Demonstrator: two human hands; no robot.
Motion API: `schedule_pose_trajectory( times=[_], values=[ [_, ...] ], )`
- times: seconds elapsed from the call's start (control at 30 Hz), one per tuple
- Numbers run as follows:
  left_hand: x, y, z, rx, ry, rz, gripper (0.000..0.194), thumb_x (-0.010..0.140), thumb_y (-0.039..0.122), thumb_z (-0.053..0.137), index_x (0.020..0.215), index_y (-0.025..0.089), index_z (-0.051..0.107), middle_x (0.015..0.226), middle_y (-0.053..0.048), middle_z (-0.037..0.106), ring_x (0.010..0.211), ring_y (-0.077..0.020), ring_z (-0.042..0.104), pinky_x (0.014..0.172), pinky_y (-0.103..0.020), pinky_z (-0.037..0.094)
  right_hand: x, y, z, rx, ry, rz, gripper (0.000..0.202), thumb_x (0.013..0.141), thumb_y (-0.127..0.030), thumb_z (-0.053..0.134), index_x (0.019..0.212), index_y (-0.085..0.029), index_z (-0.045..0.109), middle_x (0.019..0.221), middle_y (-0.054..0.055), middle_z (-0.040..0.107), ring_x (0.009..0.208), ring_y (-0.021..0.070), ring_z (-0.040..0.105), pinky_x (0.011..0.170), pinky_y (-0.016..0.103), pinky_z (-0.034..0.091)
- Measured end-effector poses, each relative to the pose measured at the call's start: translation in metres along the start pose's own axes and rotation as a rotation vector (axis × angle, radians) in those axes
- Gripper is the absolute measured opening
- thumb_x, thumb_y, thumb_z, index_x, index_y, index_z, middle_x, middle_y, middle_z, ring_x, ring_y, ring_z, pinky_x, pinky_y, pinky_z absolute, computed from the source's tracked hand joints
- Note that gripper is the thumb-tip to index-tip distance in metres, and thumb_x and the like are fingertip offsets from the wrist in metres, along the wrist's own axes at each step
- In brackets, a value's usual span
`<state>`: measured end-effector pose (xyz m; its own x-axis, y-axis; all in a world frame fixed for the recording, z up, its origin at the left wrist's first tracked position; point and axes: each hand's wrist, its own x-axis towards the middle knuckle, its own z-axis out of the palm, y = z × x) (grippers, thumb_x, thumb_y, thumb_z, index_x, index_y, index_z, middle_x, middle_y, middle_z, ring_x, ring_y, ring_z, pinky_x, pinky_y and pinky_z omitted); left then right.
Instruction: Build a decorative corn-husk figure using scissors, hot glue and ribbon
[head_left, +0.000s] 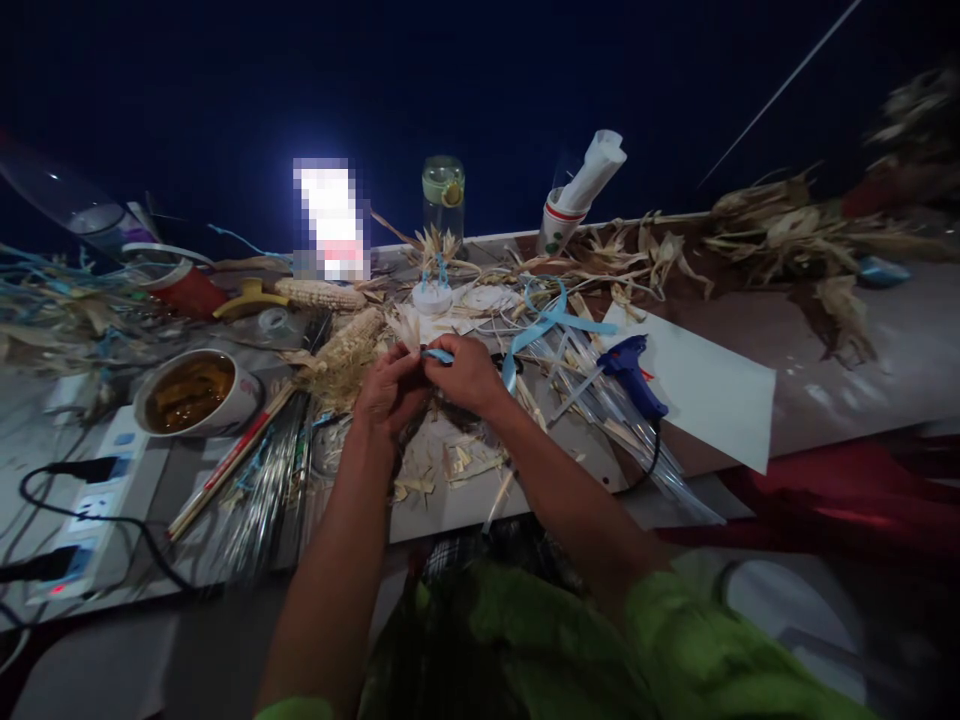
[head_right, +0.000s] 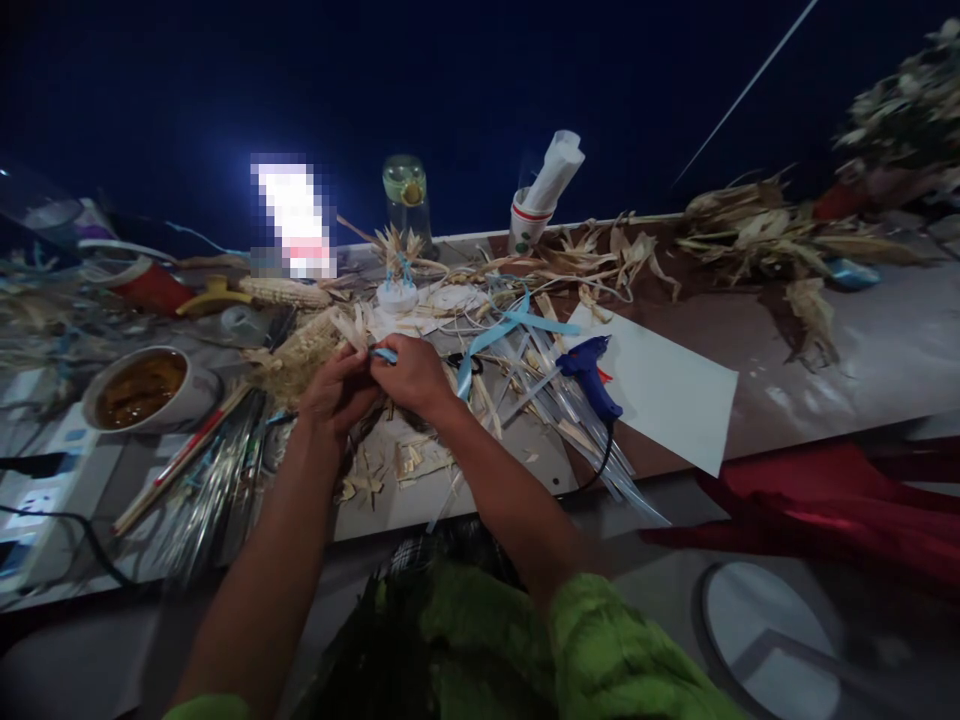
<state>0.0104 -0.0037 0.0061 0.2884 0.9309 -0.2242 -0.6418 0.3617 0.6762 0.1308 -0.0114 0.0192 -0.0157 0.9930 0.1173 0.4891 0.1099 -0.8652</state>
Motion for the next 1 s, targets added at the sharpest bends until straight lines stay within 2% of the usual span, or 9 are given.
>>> schedule_pose_trajectory(
  times=[0.13, 0.23, 0.33, 0.47, 0.73, 0.87, 1.0],
  values=[
    [-0.002, 0.003, 0.002, -0.003, -0.061, 0.032, 0.019, 0.062, 0.011, 0.063, 0.081, 0.014, 0.061, 0.077, -0.002, 0.064, 0.068, -0.0094, 0.058, 0.070, -0.022, 0.047, 0.002, 0.002, -0.004, 0.224, -0.068, 0.077, 0.018, 0.064, -0.028, 0.055, 0.074, -0.014, 0.062, 0.062, -0.003, 0.056, 0.058, 0.0087, 0.046, 0.058, 0.021, 0.036],
    [-0.004, 0.003, 0.001, 0.005, -0.061, 0.029, 0.015, 0.064, 0.016, 0.065, 0.079, 0.014, 0.062, 0.078, -0.003, 0.064, 0.064, -0.0079, 0.056, 0.065, -0.020, 0.046, 0.004, 0.003, -0.005, 0.527, -0.190, 0.169, 0.019, 0.062, -0.029, 0.057, 0.072, -0.013, 0.060, 0.061, -0.004, 0.056, 0.056, 0.0070, 0.045, 0.058, 0.020, 0.036],
    [-0.004, 0.002, -0.002, 0.046, -0.036, 0.005, 0.017, 0.062, 0.014, 0.069, 0.077, 0.013, 0.064, 0.075, -0.003, 0.064, 0.061, -0.0077, 0.055, 0.060, -0.020, 0.045, 0.005, 0.004, -0.004, 0.669, -0.250, 0.258, 0.017, 0.059, -0.028, 0.059, 0.067, -0.013, 0.057, 0.056, -0.005, 0.053, 0.051, 0.0052, 0.041, 0.054, 0.020, 0.033],
    [-0.004, 0.003, -0.004, 0.071, -0.002, -0.010, 0.021, 0.057, 0.012, 0.072, 0.076, 0.013, 0.063, 0.068, -0.001, 0.063, 0.058, -0.0074, 0.055, 0.057, -0.019, 0.044, 0.007, 0.007, -0.003, 0.652, -0.229, 0.278, 0.017, 0.056, -0.027, 0.062, 0.065, -0.014, 0.057, 0.057, -0.005, 0.055, 0.054, 0.0055, 0.043, 0.057, 0.020, 0.035],
    [-0.002, 0.000, -0.003, 0.125, -0.006, 0.021, 0.023, 0.058, 0.018, 0.071, 0.077, 0.014, 0.058, 0.069, 0.000, 0.060, 0.060, -0.0076, 0.055, 0.060, -0.020, 0.044, 0.008, 0.015, 0.000, 0.486, -0.184, 0.177, 0.018, 0.062, -0.030, 0.061, 0.069, -0.014, 0.062, 0.066, -0.002, 0.061, 0.062, 0.0083, 0.050, 0.064, 0.022, 0.038],
    [0.000, -0.002, -0.005, 0.215, 0.017, 0.067, 0.024, 0.058, 0.020, 0.073, 0.070, 0.015, 0.053, 0.062, 0.003, 0.056, 0.052, -0.0062, 0.049, 0.053, -0.019, 0.040, 0.007, 0.014, -0.002, 0.443, -0.175, 0.190, 0.017, 0.060, -0.027, 0.060, 0.070, -0.013, 0.062, 0.063, -0.003, 0.057, 0.057, 0.0067, 0.045, 0.058, 0.021, 0.034],
    [0.000, 0.002, -0.006, 0.275, 0.050, 0.118, 0.027, 0.057, 0.022, 0.074, 0.067, 0.015, 0.050, 0.059, 0.003, 0.054, 0.051, -0.0061, 0.048, 0.051, -0.019, 0.038, 0.007, 0.010, -0.009, 0.614, -0.256, 0.268, 0.012, 0.058, -0.024, 0.057, 0.064, -0.013, 0.059, 0.049, -0.007, 0.046, 0.046, 0.0041, 0.034, 0.049, 0.020, 0.025]
  ],
)
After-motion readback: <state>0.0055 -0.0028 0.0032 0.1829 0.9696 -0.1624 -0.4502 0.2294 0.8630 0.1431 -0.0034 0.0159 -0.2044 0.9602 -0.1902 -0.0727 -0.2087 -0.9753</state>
